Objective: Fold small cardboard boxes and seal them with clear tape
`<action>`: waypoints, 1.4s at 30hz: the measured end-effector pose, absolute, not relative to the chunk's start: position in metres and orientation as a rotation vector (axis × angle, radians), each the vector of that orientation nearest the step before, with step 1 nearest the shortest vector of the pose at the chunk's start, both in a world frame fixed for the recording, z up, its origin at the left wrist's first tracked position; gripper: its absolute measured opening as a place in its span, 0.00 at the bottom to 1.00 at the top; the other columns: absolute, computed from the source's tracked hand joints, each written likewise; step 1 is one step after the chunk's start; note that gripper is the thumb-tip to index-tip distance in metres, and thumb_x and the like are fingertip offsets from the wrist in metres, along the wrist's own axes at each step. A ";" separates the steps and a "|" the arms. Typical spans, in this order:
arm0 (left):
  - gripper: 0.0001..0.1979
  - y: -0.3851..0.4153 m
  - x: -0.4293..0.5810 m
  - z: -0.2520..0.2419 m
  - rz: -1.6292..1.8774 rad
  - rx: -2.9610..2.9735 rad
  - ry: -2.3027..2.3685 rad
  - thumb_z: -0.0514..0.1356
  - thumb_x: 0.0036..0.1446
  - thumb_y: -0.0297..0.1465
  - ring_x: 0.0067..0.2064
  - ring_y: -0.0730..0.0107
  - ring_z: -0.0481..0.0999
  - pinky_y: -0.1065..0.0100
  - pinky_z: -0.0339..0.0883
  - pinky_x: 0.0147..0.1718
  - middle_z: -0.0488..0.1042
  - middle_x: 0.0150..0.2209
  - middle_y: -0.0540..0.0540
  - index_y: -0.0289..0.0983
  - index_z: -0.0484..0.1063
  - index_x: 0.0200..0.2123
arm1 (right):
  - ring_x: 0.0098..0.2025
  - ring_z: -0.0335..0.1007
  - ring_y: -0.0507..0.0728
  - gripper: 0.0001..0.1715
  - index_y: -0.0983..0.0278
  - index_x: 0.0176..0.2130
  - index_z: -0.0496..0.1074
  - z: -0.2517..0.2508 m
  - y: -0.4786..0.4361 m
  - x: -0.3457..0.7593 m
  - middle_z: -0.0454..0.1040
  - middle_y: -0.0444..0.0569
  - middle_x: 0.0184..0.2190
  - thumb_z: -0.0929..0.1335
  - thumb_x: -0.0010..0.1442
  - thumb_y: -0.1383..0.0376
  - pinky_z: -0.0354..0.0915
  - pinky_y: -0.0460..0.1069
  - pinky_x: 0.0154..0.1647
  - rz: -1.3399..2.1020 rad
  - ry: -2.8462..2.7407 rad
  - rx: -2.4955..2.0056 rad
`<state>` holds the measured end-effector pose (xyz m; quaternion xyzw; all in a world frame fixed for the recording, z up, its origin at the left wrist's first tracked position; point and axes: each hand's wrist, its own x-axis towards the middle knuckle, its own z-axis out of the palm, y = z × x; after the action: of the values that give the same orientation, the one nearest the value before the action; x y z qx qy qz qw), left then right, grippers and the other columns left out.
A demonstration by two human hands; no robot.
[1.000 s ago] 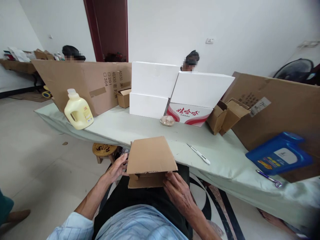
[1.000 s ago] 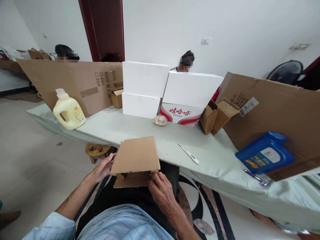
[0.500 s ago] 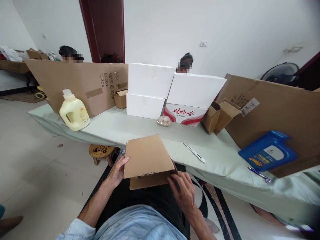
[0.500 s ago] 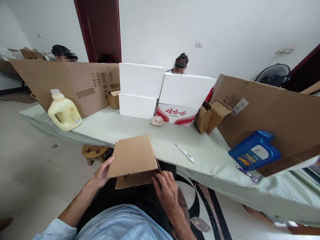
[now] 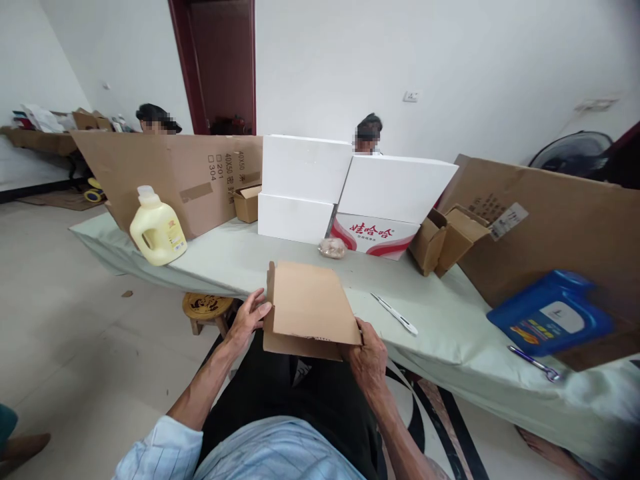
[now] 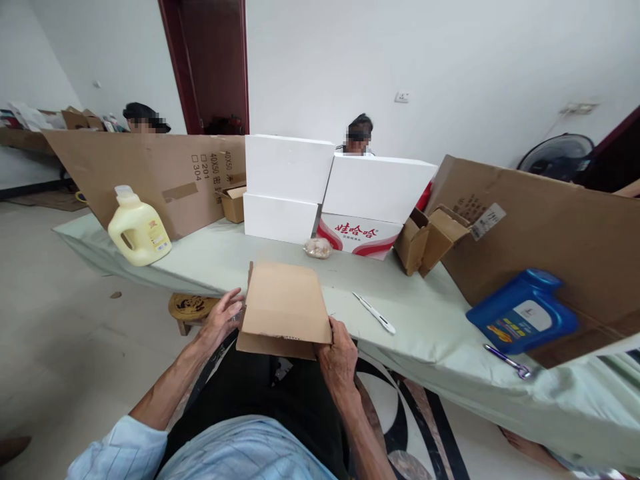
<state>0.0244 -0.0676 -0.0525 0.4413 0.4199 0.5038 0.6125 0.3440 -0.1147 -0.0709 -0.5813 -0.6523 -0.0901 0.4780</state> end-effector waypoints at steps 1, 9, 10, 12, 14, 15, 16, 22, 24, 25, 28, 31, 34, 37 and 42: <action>0.46 -0.069 0.023 -0.053 1.196 1.083 0.940 0.72 0.56 0.47 0.75 0.40 0.62 0.56 0.75 0.57 0.62 0.74 0.34 0.43 0.61 0.73 | 0.44 0.80 0.63 0.24 0.59 0.51 0.76 -0.073 -0.110 0.343 0.82 0.52 0.43 0.63 0.57 0.70 0.74 0.54 0.42 -0.221 -1.573 -1.426; 0.42 -0.087 0.044 -0.060 1.377 1.786 1.386 0.72 0.53 0.34 0.74 0.40 0.62 0.44 0.54 0.75 0.67 0.70 0.34 0.42 0.64 0.70 | 0.45 0.81 0.62 0.30 0.60 0.53 0.77 -0.082 -0.106 0.326 0.84 0.52 0.45 0.63 0.52 0.72 0.76 0.54 0.45 -0.148 -1.579 -1.434; 0.39 -0.086 0.047 -0.060 1.389 1.814 1.396 0.70 0.55 0.32 0.74 0.40 0.63 0.45 0.54 0.75 0.68 0.69 0.34 0.42 0.65 0.70 | 0.45 0.82 0.62 0.31 0.60 0.53 0.78 -0.083 -0.106 0.325 0.84 0.53 0.46 0.63 0.52 0.72 0.76 0.54 0.45 -0.149 -1.583 -1.427; 0.38 -0.083 0.049 -0.060 1.393 1.826 1.353 0.67 0.55 0.28 0.73 0.41 0.64 0.47 0.55 0.75 0.69 0.69 0.36 0.43 0.66 0.69 | 0.45 0.82 0.62 0.31 0.60 0.52 0.78 -0.086 -0.107 0.328 0.85 0.53 0.45 0.62 0.52 0.72 0.77 0.53 0.45 -0.157 -1.583 -1.415; 0.40 -0.081 0.045 -0.062 1.368 1.811 1.285 0.65 0.52 0.24 0.73 0.44 0.66 0.48 0.57 0.75 0.70 0.70 0.39 0.43 0.66 0.70 | 0.44 0.83 0.62 0.31 0.61 0.52 0.79 -0.090 -0.105 0.333 0.85 0.53 0.45 0.62 0.51 0.72 0.77 0.53 0.44 -0.159 -1.574 -1.410; 0.41 -0.081 0.042 -0.063 1.346 1.808 1.250 0.64 0.52 0.23 0.73 0.45 0.67 0.48 0.57 0.75 0.70 0.70 0.40 0.43 0.66 0.70 | 0.44 0.83 0.62 0.31 0.61 0.52 0.79 -0.092 -0.105 0.336 0.85 0.53 0.45 0.62 0.51 0.72 0.77 0.53 0.44 -0.151 -1.570 -1.410; 0.40 -0.081 0.038 -0.065 1.324 1.811 1.216 0.62 0.52 0.22 0.72 0.46 0.68 0.48 0.57 0.75 0.71 0.70 0.42 0.43 0.68 0.70 | 0.44 0.83 0.63 0.31 0.61 0.52 0.79 -0.094 -0.104 0.339 0.85 0.54 0.46 0.62 0.51 0.72 0.77 0.54 0.44 -0.136 -1.568 -1.411; 0.34 -0.084 0.016 -0.074 1.201 1.798 1.072 0.61 0.52 0.23 0.73 0.50 0.67 0.47 0.55 0.76 0.71 0.70 0.45 0.45 0.77 0.63 | 0.49 0.84 0.65 0.35 0.62 0.58 0.78 -0.106 -0.110 0.352 0.85 0.55 0.51 0.62 0.54 0.71 0.79 0.57 0.46 -0.021 -1.594 -1.406; 0.36 -0.082 0.010 -0.077 1.138 1.778 1.065 0.63 0.49 0.24 0.74 0.46 0.64 0.46 0.60 0.73 0.67 0.72 0.44 0.46 0.76 0.64 | 0.50 0.83 0.66 0.35 0.62 0.59 0.78 -0.109 -0.113 0.354 0.85 0.56 0.52 0.62 0.55 0.71 0.79 0.57 0.48 0.010 -1.596 -1.392; 0.37 -0.080 0.008 -0.080 1.113 1.740 1.047 0.65 0.49 0.25 0.75 0.45 0.63 0.46 0.63 0.72 0.65 0.74 0.43 0.46 0.76 0.64 | 0.51 0.83 0.66 0.35 0.62 0.59 0.78 -0.110 -0.115 0.354 0.84 0.56 0.53 0.63 0.55 0.70 0.79 0.58 0.49 0.032 -1.596 -1.383; 0.35 -0.065 0.007 -0.093 1.120 1.376 1.068 0.72 0.51 0.35 0.73 0.41 0.65 0.50 0.69 0.66 0.66 0.72 0.37 0.42 0.75 0.64 | 0.53 0.82 0.66 0.35 0.62 0.59 0.79 -0.113 -0.118 0.354 0.84 0.56 0.54 0.63 0.55 0.69 0.79 0.58 0.52 0.121 -1.586 -1.372; 0.46 -0.045 0.014 -0.110 1.116 0.990 1.217 0.77 0.48 0.48 0.67 0.38 0.74 0.51 0.75 0.59 0.72 0.67 0.28 0.35 0.70 0.66 | 0.56 0.80 0.65 0.35 0.63 0.60 0.78 -0.114 -0.120 0.354 0.82 0.56 0.57 0.63 0.56 0.67 0.76 0.57 0.57 0.254 -1.562 -1.420; 0.56 -0.029 0.022 -0.124 1.082 0.926 1.258 0.80 0.44 0.51 0.60 0.40 0.80 0.54 0.78 0.51 0.75 0.64 0.25 0.32 0.65 0.69 | 0.61 0.77 0.67 0.35 0.64 0.62 0.77 -0.108 -0.125 0.358 0.80 0.58 0.60 0.65 0.57 0.64 0.70 0.59 0.64 0.421 -1.539 -1.448; 0.59 -0.020 0.029 -0.134 1.092 0.911 1.263 0.83 0.39 0.48 0.56 0.44 0.83 0.58 0.78 0.49 0.79 0.60 0.25 0.30 0.64 0.69 | 0.64 0.73 0.68 0.40 0.62 0.66 0.74 -0.095 -0.135 0.372 0.77 0.57 0.64 0.70 0.55 0.59 0.66 0.61 0.69 0.682 -1.532 -1.434; 0.53 -0.017 0.038 -0.144 1.145 0.950 1.267 0.85 0.32 0.38 0.52 0.48 0.85 0.63 0.79 0.45 0.82 0.55 0.31 0.33 0.70 0.62 | 0.65 0.72 0.71 0.47 0.59 0.66 0.74 -0.070 -0.147 0.396 0.75 0.58 0.66 0.78 0.54 0.45 0.66 0.63 0.69 1.272 -1.374 -1.287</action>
<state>0.0384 -0.0173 -0.1436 0.4028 0.5373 0.4855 0.5597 0.3962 -0.1474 -0.0701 -0.5139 -0.5484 0.5078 0.4212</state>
